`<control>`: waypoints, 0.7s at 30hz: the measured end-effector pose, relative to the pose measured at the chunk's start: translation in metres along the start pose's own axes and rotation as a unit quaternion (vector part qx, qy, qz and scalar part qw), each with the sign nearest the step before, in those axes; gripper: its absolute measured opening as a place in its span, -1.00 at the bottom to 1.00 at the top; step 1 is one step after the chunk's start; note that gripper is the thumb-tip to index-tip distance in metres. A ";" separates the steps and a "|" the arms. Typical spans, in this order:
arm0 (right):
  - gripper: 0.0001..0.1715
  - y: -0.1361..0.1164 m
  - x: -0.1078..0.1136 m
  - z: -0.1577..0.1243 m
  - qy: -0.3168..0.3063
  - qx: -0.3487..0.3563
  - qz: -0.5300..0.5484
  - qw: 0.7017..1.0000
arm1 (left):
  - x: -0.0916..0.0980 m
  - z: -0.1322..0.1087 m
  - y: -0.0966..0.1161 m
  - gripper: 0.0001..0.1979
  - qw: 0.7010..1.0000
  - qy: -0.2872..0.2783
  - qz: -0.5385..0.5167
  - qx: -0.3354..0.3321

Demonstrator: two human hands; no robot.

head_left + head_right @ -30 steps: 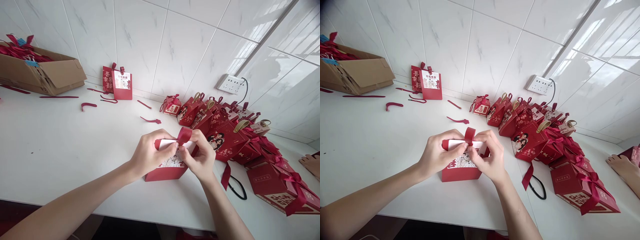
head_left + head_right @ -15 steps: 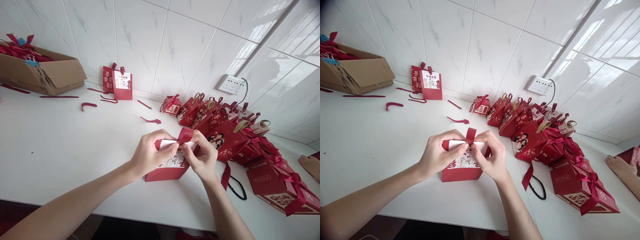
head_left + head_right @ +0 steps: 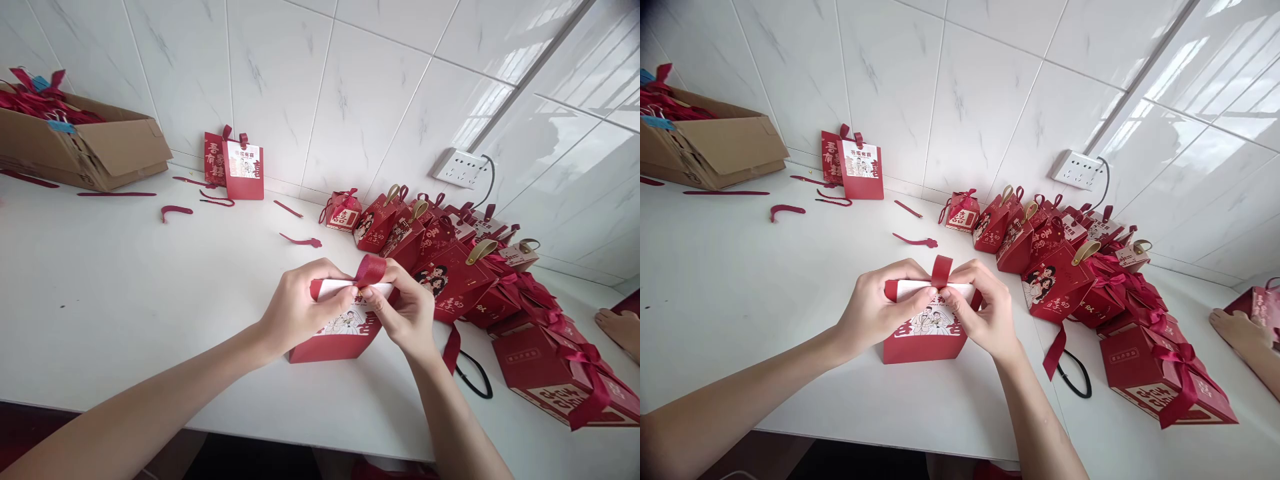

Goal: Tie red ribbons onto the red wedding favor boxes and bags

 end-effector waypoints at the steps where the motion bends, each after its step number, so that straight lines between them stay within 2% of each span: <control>1: -0.96 0.000 0.000 0.000 0.001 -0.002 0.004 1.000 | 0.000 0.000 0.000 -0.93 1.000 -0.001 0.000 0.001; 7: -0.93 -0.001 0.000 0.000 0.012 -0.007 0.007 1.000 | -0.001 0.000 0.000 -0.91 1.000 -0.003 0.000 -0.003; 15: -0.98 0.001 0.001 0.002 -0.012 -0.021 0.020 1.000 | -0.004 0.003 -0.002 -0.92 0.999 -0.034 -0.031 0.005; 21: -0.93 -0.002 -0.001 0.000 -0.007 -0.004 -0.022 1.000 | -0.004 0.002 -0.003 -0.93 0.999 -0.030 -0.036 0.016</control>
Point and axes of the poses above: each hand's wrist, its own z-axis towards the middle knuckle, its own x-axis out of the back of the hand, y = z × x, the point moved 9 cm from there along z, towards the middle knuckle, and after that the axes turned 5 degrees about x, right-handed, at the moved point
